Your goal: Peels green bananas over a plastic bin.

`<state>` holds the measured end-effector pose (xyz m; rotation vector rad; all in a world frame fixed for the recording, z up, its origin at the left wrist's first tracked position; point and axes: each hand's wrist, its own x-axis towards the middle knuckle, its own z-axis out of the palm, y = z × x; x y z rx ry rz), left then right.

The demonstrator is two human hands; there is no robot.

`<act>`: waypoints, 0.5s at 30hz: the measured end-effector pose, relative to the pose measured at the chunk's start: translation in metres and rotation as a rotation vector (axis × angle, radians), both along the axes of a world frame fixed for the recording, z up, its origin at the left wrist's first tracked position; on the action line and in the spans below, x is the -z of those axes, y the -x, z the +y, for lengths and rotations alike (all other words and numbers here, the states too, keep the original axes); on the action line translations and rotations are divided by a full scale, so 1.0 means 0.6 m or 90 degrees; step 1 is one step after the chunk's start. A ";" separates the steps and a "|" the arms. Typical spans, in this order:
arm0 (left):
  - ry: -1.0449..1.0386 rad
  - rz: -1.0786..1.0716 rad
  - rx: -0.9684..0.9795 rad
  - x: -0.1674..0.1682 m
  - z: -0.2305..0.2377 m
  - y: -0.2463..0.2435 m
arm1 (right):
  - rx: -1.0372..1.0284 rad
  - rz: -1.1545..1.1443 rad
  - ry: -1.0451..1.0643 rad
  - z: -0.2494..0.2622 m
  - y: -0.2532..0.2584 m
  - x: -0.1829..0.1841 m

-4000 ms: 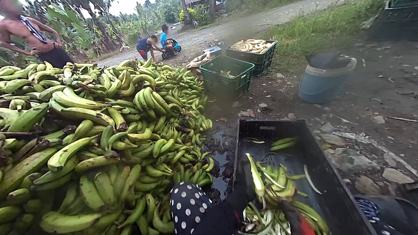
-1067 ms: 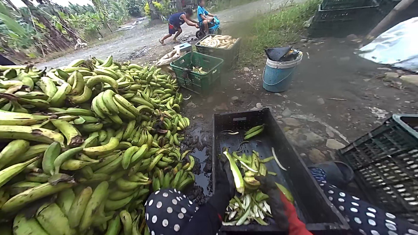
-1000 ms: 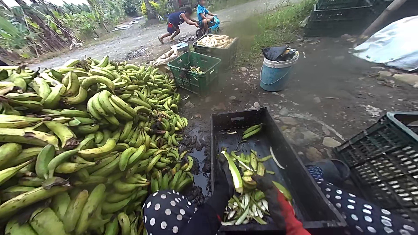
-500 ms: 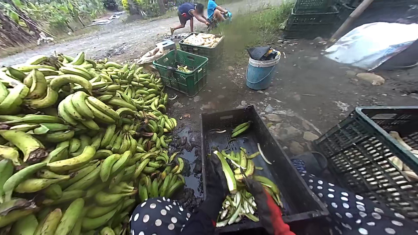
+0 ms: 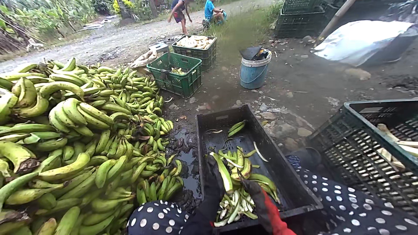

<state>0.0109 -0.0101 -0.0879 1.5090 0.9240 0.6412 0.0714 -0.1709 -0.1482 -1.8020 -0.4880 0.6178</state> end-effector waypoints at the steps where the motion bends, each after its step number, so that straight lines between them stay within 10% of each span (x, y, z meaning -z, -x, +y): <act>1: -0.011 0.006 0.000 0.002 0.001 0.000 | 0.005 0.008 0.001 0.001 0.000 -0.005; 15: 0.014 0.004 0.031 0.000 0.005 -0.010 | 0.015 -0.018 0.027 0.003 -0.017 0.007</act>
